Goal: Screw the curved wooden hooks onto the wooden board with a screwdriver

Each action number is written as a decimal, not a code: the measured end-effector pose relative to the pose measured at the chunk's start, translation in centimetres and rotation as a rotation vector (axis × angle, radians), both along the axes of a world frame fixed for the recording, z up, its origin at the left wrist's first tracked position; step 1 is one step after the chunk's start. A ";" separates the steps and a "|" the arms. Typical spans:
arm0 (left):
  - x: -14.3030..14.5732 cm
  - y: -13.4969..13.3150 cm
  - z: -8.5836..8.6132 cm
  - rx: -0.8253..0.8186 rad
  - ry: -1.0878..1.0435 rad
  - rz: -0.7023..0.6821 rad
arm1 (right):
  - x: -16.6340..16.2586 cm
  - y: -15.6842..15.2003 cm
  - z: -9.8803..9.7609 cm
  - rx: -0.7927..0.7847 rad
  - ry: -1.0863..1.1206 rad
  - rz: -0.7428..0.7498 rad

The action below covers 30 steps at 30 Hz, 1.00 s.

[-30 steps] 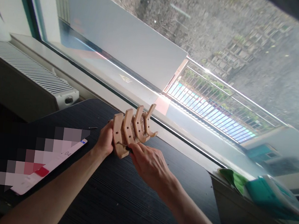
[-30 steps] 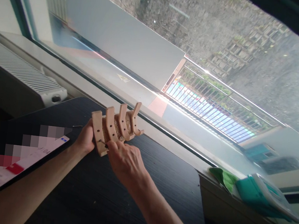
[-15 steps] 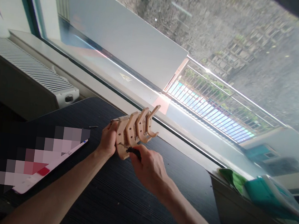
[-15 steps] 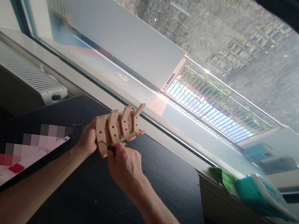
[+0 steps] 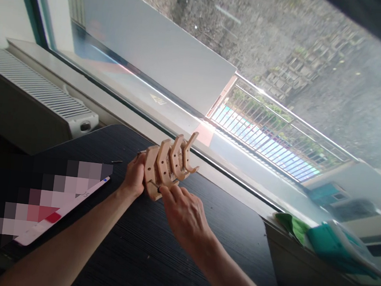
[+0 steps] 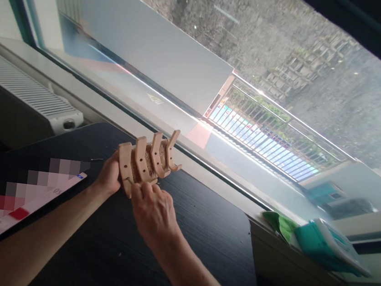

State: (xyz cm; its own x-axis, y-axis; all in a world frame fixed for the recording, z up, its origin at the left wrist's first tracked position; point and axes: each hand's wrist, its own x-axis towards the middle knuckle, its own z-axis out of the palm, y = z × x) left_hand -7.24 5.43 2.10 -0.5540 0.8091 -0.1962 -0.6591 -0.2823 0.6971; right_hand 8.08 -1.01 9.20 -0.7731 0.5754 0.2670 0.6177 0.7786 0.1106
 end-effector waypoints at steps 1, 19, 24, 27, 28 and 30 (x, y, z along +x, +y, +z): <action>0.0 0.1 -0.1 0.000 -0.002 -0.004 | -0.1 0.0 -0.4 -0.021 0.030 -0.016; -0.3 0.1 -0.1 0.017 0.023 0.008 | 0.8 -1.3 -0.5 -0.180 0.124 -0.183; -0.1 0.0 0.2 0.020 0.042 0.008 | 0.2 -0.4 -0.5 -0.012 0.000 -0.030; 0.0 0.0 0.3 0.021 0.052 0.009 | -0.2 0.2 -1.0 -0.021 0.087 -0.034; 0.1 0.0 0.3 0.021 0.054 0.015 | -0.3 0.3 -1.4 -0.054 0.157 -0.057; 0.2 -0.1 0.3 0.026 0.065 0.030 | -0.4 0.3 -2.3 -0.166 0.345 -0.147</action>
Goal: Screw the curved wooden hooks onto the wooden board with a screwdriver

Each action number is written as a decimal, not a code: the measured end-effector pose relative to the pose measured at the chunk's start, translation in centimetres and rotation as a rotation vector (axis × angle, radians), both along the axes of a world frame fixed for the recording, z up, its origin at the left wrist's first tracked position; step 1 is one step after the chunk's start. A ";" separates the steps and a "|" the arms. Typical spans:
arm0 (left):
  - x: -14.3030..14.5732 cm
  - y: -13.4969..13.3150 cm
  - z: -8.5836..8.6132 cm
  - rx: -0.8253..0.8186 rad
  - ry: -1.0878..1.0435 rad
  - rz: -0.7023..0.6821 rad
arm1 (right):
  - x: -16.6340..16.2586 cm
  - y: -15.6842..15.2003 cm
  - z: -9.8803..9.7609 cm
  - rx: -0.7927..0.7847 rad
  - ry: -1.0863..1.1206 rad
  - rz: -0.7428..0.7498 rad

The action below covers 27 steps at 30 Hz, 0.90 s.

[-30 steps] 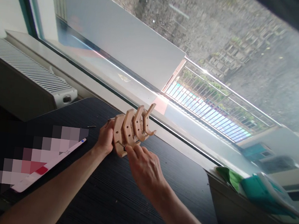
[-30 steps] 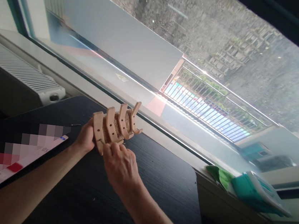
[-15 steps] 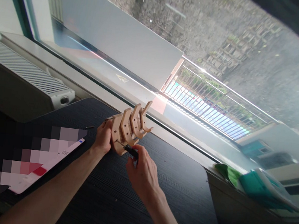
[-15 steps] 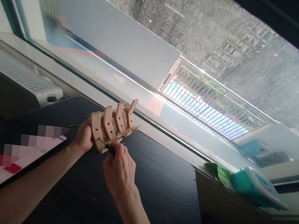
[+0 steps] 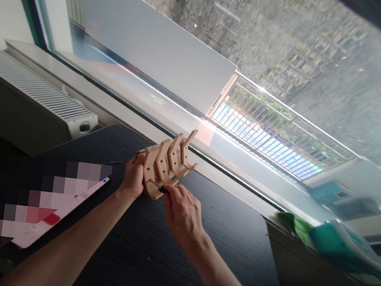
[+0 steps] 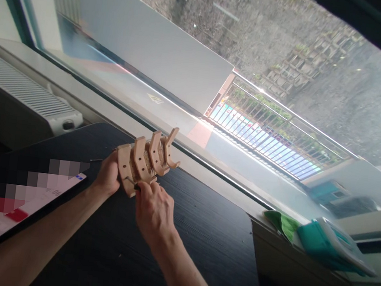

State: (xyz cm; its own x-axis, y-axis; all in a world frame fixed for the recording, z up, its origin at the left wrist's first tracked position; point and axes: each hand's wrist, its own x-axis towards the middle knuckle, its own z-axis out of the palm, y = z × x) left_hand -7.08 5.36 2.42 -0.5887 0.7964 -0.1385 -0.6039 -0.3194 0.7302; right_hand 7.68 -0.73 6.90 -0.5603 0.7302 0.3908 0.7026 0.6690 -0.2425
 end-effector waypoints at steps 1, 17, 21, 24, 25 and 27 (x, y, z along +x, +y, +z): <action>0.1 0.0 0.0 0.004 0.009 0.003 | -0.1 -0.1 -0.5 -0.075 0.108 -0.067; 0.5 -0.6 0.8 0.006 0.058 -0.001 | 1.4 -0.5 0.5 0.076 -0.218 0.026; 0.3 -0.5 0.7 -0.008 0.045 0.004 | 1.3 -0.3 -0.4 0.153 -0.281 0.065; 0.4 -0.5 0.6 -0.007 0.038 0.002 | 0.7 -0.3 -1.2 0.021 -0.106 0.010; 0.4 -0.5 0.6 -0.007 0.037 0.000 | 0.5 -0.4 -1.5 -0.075 0.003 -0.041; 0.5 -0.6 0.7 -0.006 0.036 -0.006 | 0.0 -0.3 -1.8 -0.320 0.239 -0.173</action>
